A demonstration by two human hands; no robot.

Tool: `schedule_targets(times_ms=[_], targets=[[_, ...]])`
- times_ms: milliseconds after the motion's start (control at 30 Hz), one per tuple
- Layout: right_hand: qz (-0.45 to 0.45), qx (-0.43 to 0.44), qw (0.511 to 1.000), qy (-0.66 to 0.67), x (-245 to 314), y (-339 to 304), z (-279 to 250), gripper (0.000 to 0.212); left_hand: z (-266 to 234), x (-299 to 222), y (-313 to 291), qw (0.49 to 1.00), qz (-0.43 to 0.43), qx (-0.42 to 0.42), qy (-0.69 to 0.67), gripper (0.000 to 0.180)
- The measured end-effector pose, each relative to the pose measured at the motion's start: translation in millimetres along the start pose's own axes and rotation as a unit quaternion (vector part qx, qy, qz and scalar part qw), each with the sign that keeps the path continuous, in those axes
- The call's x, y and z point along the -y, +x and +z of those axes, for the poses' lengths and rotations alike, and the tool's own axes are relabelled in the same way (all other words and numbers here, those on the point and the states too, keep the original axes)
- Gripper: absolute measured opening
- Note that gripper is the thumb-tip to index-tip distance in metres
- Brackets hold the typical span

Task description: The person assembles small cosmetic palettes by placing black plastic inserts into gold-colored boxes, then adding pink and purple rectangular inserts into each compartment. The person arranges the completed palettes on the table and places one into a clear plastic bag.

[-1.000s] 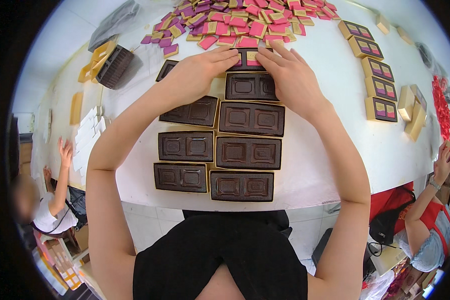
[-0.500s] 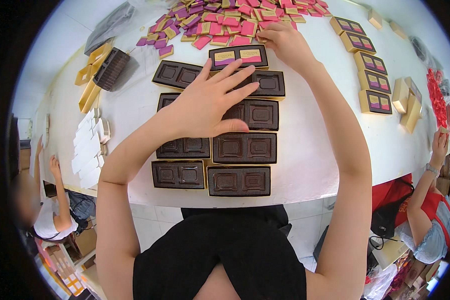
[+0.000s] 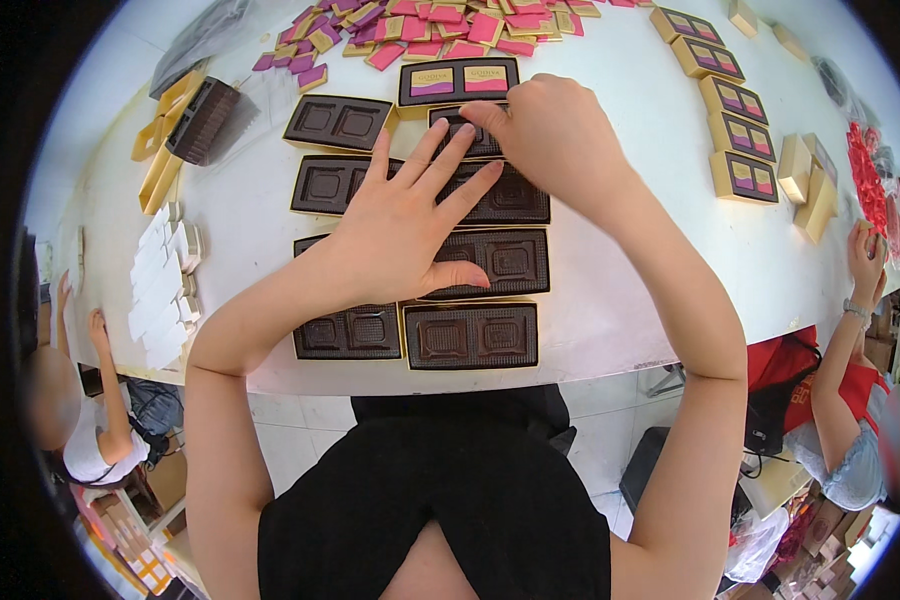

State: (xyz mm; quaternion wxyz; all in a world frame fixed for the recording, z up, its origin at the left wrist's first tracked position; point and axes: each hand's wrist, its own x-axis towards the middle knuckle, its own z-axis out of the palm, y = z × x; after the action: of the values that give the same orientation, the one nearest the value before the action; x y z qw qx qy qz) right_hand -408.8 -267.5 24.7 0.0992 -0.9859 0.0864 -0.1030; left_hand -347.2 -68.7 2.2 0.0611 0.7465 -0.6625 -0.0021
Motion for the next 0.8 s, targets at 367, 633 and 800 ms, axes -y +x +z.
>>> schedule_targets(times_ms=[367, 633, 800], targets=[[-0.26, -0.029, 0.965, -0.002, -36.4, -28.8, 0.5, 0.036, -0.2, 5.0, -4.2, 1.0, -0.008, -0.006, 0.003, 0.086], [-0.173, -0.107, 0.968, -0.145, -4.2, -51.4, 4.8, 0.044, 2.6, 2.4, -7.7, 1.0, -0.018, -0.021, -0.005, 0.083], [-0.185, -0.067, 0.977, -0.08, -18.0, -59.1, 10.1, 0.048, 1.0, 2.1, -9.9, 0.999, -0.022, -0.026, -0.014, 0.08]])
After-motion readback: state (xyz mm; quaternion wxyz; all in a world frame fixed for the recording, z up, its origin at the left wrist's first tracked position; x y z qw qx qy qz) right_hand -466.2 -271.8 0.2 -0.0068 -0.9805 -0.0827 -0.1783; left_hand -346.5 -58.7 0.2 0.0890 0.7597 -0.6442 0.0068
